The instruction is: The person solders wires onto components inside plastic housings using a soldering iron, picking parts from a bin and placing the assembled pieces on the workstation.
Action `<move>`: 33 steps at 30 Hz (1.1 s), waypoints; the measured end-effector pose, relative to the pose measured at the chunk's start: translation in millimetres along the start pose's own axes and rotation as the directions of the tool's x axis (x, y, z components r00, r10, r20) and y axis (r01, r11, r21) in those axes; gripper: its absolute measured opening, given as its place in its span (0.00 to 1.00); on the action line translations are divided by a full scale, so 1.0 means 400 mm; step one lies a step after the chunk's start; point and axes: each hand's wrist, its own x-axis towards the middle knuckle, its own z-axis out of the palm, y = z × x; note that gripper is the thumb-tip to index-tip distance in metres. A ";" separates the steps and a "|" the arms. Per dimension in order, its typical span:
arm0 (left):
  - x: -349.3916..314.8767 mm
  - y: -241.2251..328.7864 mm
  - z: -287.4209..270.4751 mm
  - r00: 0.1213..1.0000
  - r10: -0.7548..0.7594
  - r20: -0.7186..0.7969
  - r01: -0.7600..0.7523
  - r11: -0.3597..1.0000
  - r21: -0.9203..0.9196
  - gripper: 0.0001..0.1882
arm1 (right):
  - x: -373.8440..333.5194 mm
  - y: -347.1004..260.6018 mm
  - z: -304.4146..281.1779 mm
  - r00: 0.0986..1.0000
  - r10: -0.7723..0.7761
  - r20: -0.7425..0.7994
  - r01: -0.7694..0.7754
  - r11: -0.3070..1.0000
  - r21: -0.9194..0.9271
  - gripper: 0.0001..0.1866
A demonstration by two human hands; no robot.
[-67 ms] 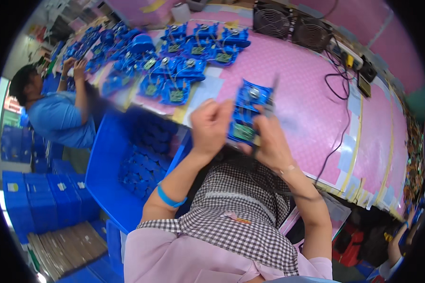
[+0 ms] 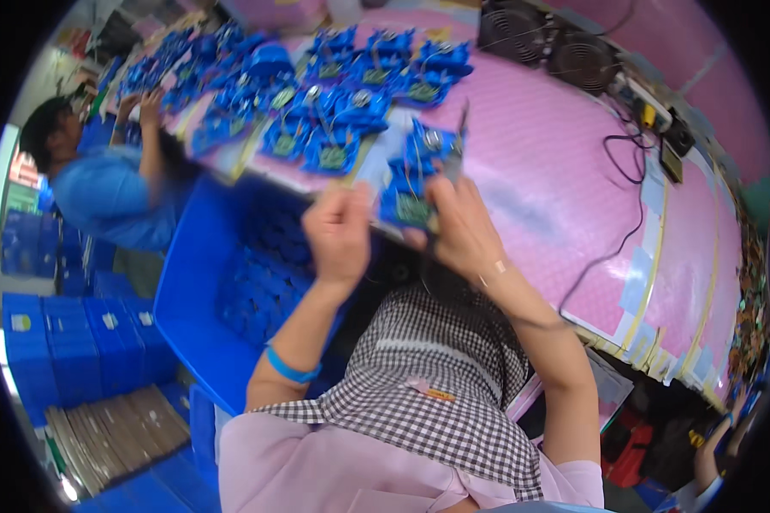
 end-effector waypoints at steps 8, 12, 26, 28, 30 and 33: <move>-0.148 -0.159 -0.589 0.836 -0.196 -0.513 0.489 0.689 0.534 0.17 | -0.021 0.000 -0.015 0.930 -0.156 -0.331 0.087 0.973 -0.214 0.18; -0.340 -0.402 -0.668 0.857 -0.414 -0.306 0.462 0.354 0.813 0.14 | -0.142 0.059 -0.074 0.971 -0.072 -0.227 0.008 0.962 -0.273 0.17; -0.424 -1.062 -0.443 0.781 -0.337 0.526 -0.567 -0.028 0.823 0.12 | -0.156 0.023 -0.096 0.889 0.254 -0.380 -0.396 0.845 -0.360 0.11; -0.520 -1.124 -0.739 0.832 0.337 0.440 -0.552 0.579 0.600 0.09 | -0.124 0.057 -0.055 0.926 0.199 -0.321 -0.247 0.962 -0.117 0.12; -0.519 -1.027 -0.617 0.740 -0.628 0.241 0.154 0.508 0.848 0.23 | -0.167 0.078 -0.074 0.922 0.150 -0.358 -0.220 0.962 -0.161 0.13; -0.418 -0.806 -0.699 0.581 -0.802 -0.141 0.428 0.153 0.891 0.16 | -0.176 0.032 -0.086 0.901 0.243 -0.360 -0.211 0.969 0.128 0.16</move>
